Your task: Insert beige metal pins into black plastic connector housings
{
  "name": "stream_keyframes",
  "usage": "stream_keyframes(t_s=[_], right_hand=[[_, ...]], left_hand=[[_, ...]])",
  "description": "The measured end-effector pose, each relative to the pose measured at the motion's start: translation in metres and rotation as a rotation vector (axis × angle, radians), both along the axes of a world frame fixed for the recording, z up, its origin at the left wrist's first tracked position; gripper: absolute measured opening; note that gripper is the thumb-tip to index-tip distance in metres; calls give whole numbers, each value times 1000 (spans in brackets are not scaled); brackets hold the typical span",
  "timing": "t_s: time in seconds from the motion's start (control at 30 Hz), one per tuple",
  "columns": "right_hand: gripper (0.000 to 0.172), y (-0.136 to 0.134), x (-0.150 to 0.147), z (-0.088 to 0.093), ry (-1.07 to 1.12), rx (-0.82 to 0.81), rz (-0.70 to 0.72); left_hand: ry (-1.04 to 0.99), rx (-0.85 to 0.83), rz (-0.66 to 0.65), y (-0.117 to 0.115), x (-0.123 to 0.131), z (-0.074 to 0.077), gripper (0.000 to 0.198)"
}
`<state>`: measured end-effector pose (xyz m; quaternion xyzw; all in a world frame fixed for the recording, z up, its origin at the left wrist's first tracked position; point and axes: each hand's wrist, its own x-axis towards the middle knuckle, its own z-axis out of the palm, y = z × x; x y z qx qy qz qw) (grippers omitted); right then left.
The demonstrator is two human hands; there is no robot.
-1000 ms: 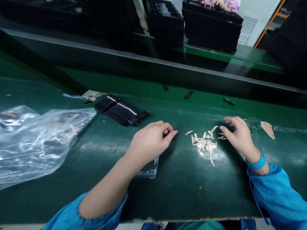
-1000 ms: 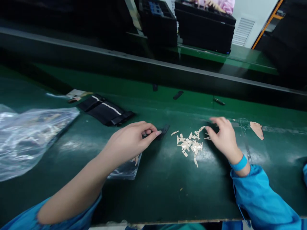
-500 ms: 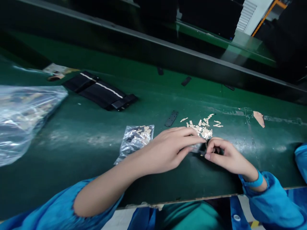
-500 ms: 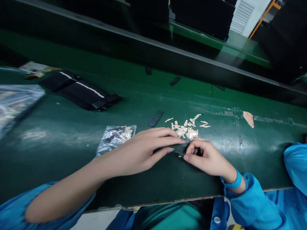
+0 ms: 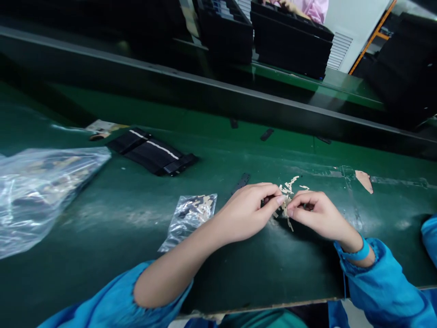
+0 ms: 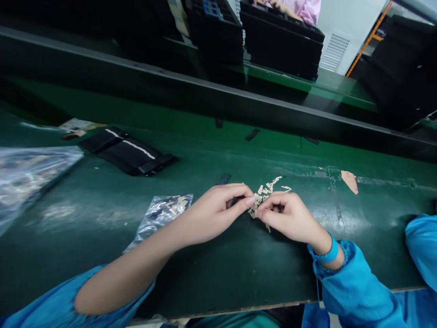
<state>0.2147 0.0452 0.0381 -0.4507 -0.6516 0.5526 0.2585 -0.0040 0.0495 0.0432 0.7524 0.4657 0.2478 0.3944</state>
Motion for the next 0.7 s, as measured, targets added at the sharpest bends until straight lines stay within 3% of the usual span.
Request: stream_keyframes(t_s=[0.1, 0.17, 0.23, 0.3, 0.5, 0.7], right_hand=[[13, 0, 0, -9, -19, 86, -43], [14, 1, 1, -15, 10, 138, -86], [14, 1, 1, -21, 46, 162, -142], [14, 0, 0, -24, 59, 166, -187], [13, -6, -3, -27, 45, 206, -210], [15, -8, -2, -30, 45, 206, -218]], left_hand=[[-31, -37, 27, 1, 6, -7, 28], [-85, -38, 114, 1, 10, -13, 18], [-111, 37, 247, -1, 14, -20, 11], [-108, 151, 292, -3, 16, -26, 8], [-163, 183, 8, -13, 14, -31, 27], [-218, 196, 11, -16, 14, -35, 23]])
